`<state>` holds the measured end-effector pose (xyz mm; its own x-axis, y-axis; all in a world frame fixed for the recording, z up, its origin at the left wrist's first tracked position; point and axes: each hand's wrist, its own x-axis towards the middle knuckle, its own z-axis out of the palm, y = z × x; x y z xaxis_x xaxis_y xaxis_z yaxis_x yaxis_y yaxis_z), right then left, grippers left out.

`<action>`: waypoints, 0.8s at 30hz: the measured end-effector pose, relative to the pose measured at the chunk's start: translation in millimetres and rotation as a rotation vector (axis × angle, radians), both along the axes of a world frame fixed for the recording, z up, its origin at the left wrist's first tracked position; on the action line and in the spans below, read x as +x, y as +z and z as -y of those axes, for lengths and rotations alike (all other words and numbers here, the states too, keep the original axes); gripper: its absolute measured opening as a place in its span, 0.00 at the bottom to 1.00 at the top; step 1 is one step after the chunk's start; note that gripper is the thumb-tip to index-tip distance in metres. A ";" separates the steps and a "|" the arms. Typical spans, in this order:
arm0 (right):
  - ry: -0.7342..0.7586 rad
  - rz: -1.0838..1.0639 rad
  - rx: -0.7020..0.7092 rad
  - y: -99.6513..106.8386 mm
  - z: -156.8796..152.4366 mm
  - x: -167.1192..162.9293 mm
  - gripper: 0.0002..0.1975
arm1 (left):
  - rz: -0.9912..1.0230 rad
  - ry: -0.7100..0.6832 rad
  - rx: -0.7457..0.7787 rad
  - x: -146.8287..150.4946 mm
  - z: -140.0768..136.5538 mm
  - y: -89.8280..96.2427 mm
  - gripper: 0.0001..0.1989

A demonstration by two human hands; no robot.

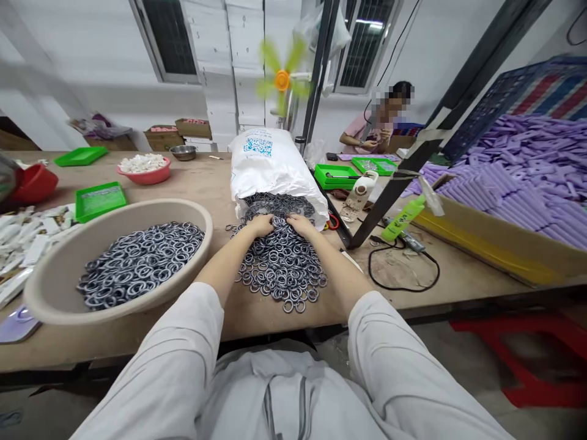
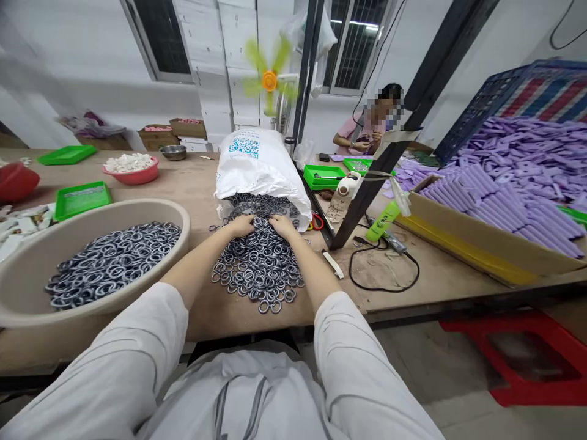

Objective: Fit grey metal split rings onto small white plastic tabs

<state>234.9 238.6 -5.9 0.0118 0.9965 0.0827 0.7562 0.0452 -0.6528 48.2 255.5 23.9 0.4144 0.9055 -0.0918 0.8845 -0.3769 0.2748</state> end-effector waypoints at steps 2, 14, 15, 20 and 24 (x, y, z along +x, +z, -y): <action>0.013 0.008 0.042 5.6 9.1 2.3 0.19 | -0.002 -0.052 0.018 -2.0 7.0 5.7 0.35; -0.226 0.248 0.238 2.2 128.7 71.3 0.17 | -0.198 -0.179 0.351 -5.6 87.7 37.2 0.34; -0.249 0.291 0.225 -3.2 141.9 80.6 0.17 | -0.187 -0.222 0.391 -6.6 98.9 33.7 0.31; -0.294 0.446 0.145 -30.0 183.3 102.7 0.17 | -0.102 -0.463 0.470 -21.9 149.8 10.7 0.25; -0.306 0.485 0.124 -37.9 183.2 101.3 0.20 | -0.035 -0.493 0.388 -46.8 171.9 0.2 0.23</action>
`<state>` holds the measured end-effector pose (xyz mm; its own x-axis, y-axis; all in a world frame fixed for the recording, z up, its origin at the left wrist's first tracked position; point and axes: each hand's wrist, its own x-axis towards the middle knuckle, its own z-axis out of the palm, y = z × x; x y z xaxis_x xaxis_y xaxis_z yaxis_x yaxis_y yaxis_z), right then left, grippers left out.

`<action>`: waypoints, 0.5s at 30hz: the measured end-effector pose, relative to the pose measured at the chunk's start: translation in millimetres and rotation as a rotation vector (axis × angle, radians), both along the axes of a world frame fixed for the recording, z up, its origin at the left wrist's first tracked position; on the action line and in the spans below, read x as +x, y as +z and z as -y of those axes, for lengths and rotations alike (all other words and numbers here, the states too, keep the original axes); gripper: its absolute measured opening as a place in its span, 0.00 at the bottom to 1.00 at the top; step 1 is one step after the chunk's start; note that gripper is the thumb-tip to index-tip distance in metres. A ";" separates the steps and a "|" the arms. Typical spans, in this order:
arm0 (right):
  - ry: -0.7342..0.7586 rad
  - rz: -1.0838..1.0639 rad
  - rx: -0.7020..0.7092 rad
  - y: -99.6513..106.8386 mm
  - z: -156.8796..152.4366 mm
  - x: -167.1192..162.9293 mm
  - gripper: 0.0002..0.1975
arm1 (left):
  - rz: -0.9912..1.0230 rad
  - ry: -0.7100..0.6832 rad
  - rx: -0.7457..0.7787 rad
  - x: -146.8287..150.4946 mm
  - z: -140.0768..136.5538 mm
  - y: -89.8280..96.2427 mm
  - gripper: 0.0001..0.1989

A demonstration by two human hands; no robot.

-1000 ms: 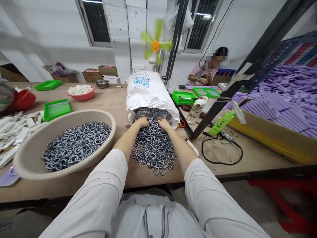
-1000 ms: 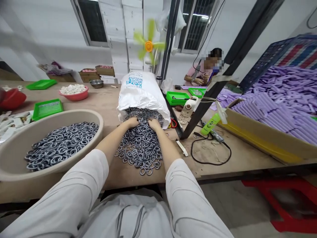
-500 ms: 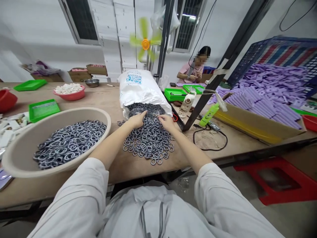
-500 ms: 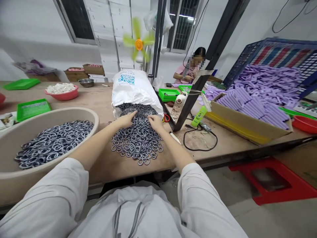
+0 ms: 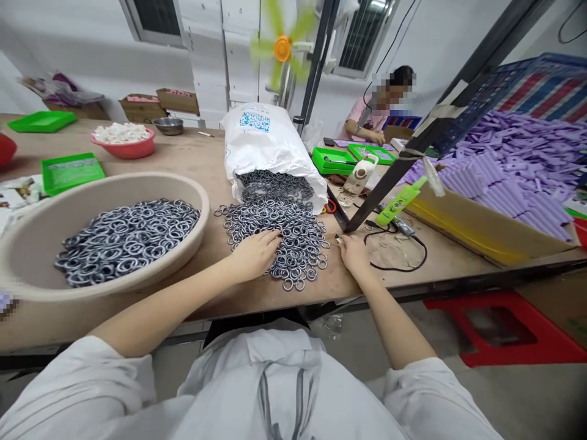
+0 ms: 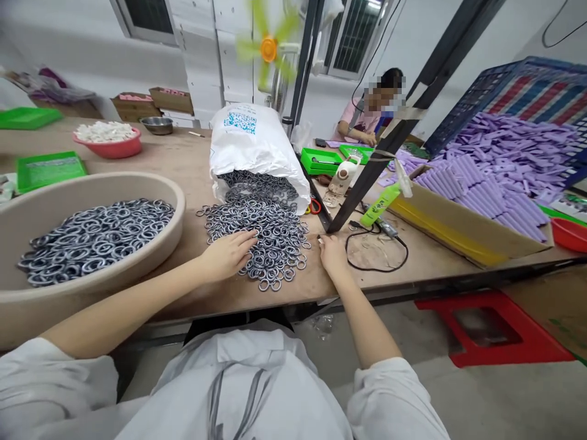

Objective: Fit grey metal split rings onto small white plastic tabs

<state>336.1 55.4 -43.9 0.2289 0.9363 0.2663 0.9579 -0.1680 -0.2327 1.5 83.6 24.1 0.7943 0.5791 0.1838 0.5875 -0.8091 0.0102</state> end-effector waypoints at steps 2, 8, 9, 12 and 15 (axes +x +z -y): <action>-0.010 -0.003 -0.002 -0.2 -4.2 1.1 0.21 | 0.038 0.051 -0.049 -15.2 4.5 -2.9 0.22; -0.036 -0.146 0.126 1.0 -9.5 15.4 0.18 | 0.091 0.285 -0.109 -58.7 13.4 -10.6 0.18; -0.027 -0.214 0.195 2.7 -9.9 15.4 0.18 | 0.087 0.303 -0.113 -62.4 14.7 -11.5 0.17; 0.032 -0.454 0.343 12.7 -14.1 -0.2 0.19 | 0.093 0.333 -0.122 -59.8 12.1 -12.7 0.16; 0.120 -0.637 0.341 26.3 -27.6 -39.9 0.21 | 0.139 0.340 -0.105 -38.5 -5.6 -12.2 0.17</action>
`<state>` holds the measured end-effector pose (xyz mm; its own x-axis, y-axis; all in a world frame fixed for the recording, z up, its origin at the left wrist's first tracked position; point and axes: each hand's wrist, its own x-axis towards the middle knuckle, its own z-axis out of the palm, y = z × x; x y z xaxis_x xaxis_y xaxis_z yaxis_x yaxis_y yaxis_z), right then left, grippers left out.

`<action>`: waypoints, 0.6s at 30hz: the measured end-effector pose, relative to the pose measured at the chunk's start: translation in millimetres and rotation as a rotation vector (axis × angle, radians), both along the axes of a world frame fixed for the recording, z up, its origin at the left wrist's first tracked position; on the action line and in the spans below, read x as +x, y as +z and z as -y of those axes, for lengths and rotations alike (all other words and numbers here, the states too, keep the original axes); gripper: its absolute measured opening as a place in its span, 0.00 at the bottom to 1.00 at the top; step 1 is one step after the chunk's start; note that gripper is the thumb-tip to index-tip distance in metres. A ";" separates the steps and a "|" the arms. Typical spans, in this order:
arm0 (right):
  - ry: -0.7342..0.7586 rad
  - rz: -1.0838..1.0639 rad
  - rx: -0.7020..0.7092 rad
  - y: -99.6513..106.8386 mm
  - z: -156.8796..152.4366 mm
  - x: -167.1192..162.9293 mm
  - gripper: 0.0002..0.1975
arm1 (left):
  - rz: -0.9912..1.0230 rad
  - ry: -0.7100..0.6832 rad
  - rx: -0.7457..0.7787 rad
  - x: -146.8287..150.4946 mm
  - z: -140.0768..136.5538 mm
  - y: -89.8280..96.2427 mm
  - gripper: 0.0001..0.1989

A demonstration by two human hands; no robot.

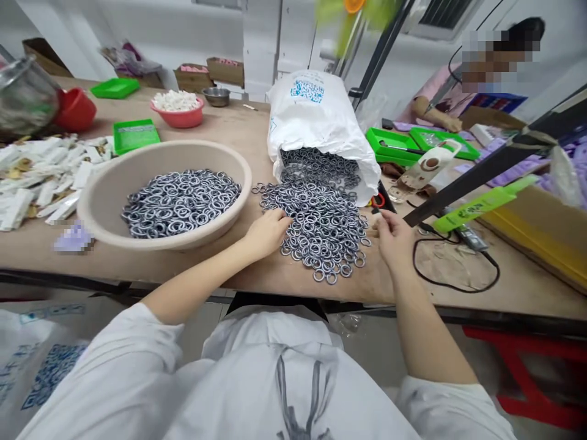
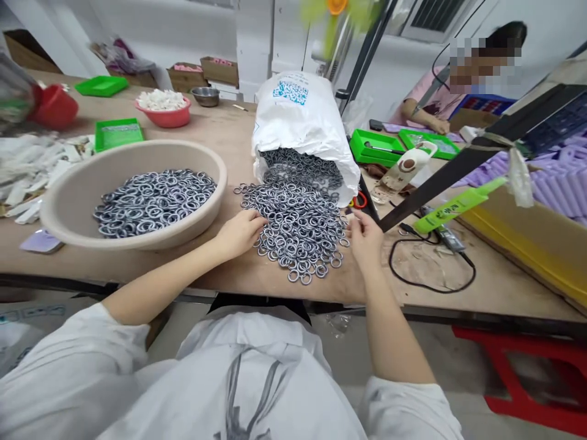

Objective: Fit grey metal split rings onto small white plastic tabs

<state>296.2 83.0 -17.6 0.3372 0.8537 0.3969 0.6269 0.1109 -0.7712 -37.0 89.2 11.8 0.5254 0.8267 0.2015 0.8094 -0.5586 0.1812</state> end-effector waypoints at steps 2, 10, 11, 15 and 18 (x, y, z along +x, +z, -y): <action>0.079 0.003 0.017 7.9 -13.2 -32.3 0.20 | 0.035 0.026 0.029 17.4 -17.7 0.3 0.18; 0.243 -0.061 -0.108 23.2 -52.1 -105.1 0.15 | -0.024 0.012 0.152 44.5 -66.0 -8.9 0.15; 0.249 -0.078 -0.110 24.1 -55.3 -107.7 0.14 | -0.039 0.011 0.156 45.0 -69.8 -9.7 0.13; 0.301 -0.048 -0.128 26.1 -64.7 -115.0 0.13 | 0.005 0.005 0.154 46.3 -79.3 -6.6 0.09; 0.369 -0.003 -0.165 26.0 -64.4 -121.6 0.17 | 0.120 0.035 0.044 43.8 -72.9 0.8 0.08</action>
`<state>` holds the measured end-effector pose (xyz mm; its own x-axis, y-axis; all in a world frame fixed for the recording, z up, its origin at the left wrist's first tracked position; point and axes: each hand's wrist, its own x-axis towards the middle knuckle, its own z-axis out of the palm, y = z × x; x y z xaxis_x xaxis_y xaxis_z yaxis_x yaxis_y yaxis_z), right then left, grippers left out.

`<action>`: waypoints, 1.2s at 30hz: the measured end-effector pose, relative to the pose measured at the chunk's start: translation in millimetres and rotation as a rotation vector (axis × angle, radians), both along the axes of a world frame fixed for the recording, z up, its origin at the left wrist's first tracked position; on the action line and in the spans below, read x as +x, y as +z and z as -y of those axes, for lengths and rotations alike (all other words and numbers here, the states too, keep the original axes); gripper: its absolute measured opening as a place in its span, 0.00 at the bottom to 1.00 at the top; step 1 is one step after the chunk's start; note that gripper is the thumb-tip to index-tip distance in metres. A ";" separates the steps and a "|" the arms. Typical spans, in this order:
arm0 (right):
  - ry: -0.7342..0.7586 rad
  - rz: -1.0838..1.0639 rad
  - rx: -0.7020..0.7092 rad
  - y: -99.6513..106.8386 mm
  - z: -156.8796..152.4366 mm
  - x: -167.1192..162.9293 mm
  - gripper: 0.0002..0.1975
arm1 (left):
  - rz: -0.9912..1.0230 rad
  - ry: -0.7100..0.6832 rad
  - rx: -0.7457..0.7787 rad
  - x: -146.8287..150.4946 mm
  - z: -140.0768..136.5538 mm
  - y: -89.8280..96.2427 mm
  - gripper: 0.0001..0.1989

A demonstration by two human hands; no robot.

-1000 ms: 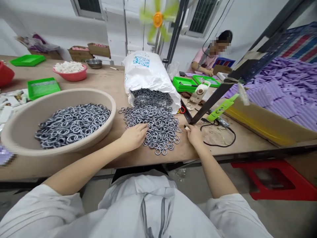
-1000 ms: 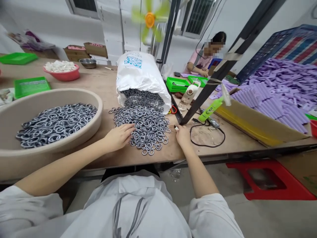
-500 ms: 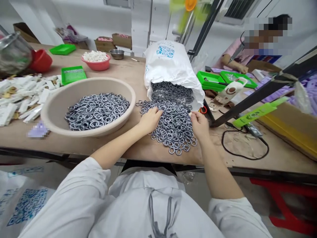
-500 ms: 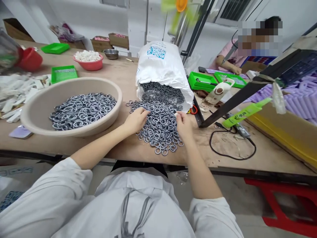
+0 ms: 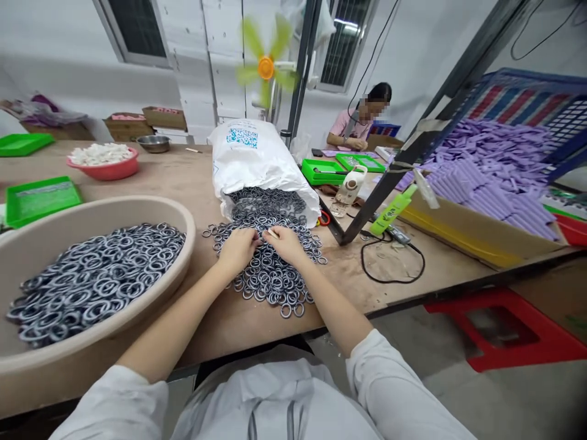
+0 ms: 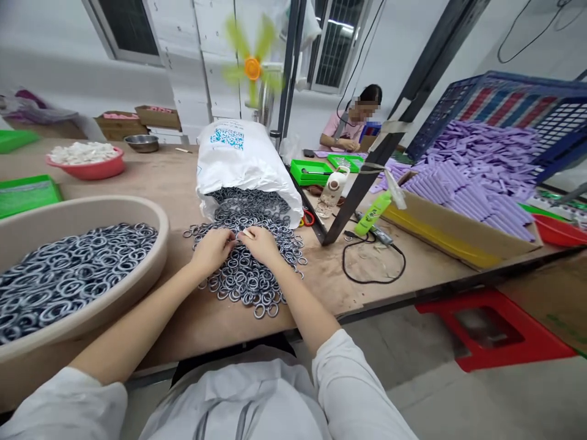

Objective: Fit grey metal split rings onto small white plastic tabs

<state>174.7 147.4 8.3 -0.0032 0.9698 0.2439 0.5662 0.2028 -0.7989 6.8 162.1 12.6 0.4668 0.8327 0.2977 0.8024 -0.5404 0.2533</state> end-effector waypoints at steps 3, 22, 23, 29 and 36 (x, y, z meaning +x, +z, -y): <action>0.101 -0.041 -0.001 -0.2 6.4 -7.5 0.23 | 0.173 0.035 -0.149 -7.0 16.1 6.2 0.07; 0.334 -0.103 0.302 2.4 42.8 -29.5 0.11 | 1.482 -0.114 -1.362 -33.9 50.7 -11.6 0.12; 0.344 -0.098 0.310 2.9 43.4 -30.0 0.11 | 1.464 -0.110 -1.376 -35.1 50.7 -12.5 0.12; 0.378 -0.132 0.280 4.7 44.3 -33.1 0.15 | 1.446 -0.128 -1.394 -37.5 55.1 -14.4 0.14; 0.347 -0.204 0.247 1.9 45.7 -33.3 0.13 | 1.436 -0.170 -1.294 -30.3 60.5 -12.8 0.18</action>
